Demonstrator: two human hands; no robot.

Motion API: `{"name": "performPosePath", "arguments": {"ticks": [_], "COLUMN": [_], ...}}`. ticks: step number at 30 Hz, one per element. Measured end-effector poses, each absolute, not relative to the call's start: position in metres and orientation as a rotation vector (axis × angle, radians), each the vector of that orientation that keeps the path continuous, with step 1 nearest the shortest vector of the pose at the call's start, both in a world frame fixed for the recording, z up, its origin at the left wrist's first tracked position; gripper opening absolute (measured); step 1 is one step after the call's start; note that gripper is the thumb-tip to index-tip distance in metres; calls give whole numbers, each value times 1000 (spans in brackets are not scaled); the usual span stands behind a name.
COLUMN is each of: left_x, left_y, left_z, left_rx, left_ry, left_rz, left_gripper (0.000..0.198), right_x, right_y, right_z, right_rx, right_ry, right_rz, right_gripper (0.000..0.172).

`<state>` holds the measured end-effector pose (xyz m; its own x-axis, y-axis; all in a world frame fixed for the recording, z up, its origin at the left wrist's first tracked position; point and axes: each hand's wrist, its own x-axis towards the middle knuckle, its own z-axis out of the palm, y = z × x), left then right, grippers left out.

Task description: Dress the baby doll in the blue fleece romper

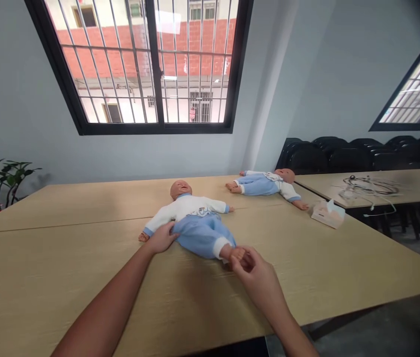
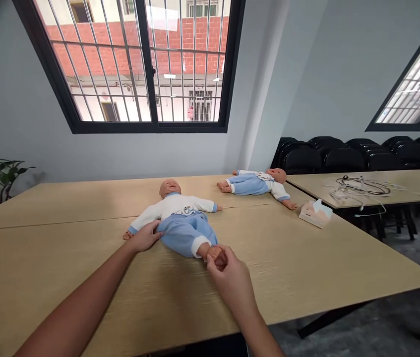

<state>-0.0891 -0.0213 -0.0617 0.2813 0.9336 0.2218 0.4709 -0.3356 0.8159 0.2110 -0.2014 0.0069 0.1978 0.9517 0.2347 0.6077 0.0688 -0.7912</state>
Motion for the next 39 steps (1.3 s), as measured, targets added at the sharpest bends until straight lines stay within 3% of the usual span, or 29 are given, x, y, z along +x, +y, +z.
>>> {"name": "performPosePath", "arguments": {"ticks": [3,9,16,22,27,29,34,37,39], "left_x": [-93,-85,-76,-54,-36,-40,-91,-127,-137], "left_y": [-8,-7,-28,-63,-123,-136,-127,-125,-141], "left_z": [-67,-74,-66,-60,-61,-60,-42,-27,-21], "left_rx": [1888,1828,1642,1501,1445,1448,1517,1644,1816], "left_ry": [1462,1663,1801,1610,1439,1395,1358,1440,1618], "left_rz": [1028,1089,1155,1199,1158,1092,955,868,929], "left_gripper": [12,8,48,38,79,87,67,61,57], "right_x": [219,208,166,126,93,89,124,156,167], "right_y": [-230,-280,-282,-274,-268,-268,-254,-228,-209], "right_z": [-4,-32,-47,-58,-67,-59,-24,-28,-43], "right_rx": [-1651,-1628,-1394,-1310,-1278,-1244,-1047,-1153,-1288], "right_ry": [-1585,-1696,-1919,-2035,-2040,-2045,-2006,-1716,-1514], "right_rz": [530,404,13,-28,38,112,286,449,685], "right_gripper": [34,25,22,27,32,28,5,20,20]}}
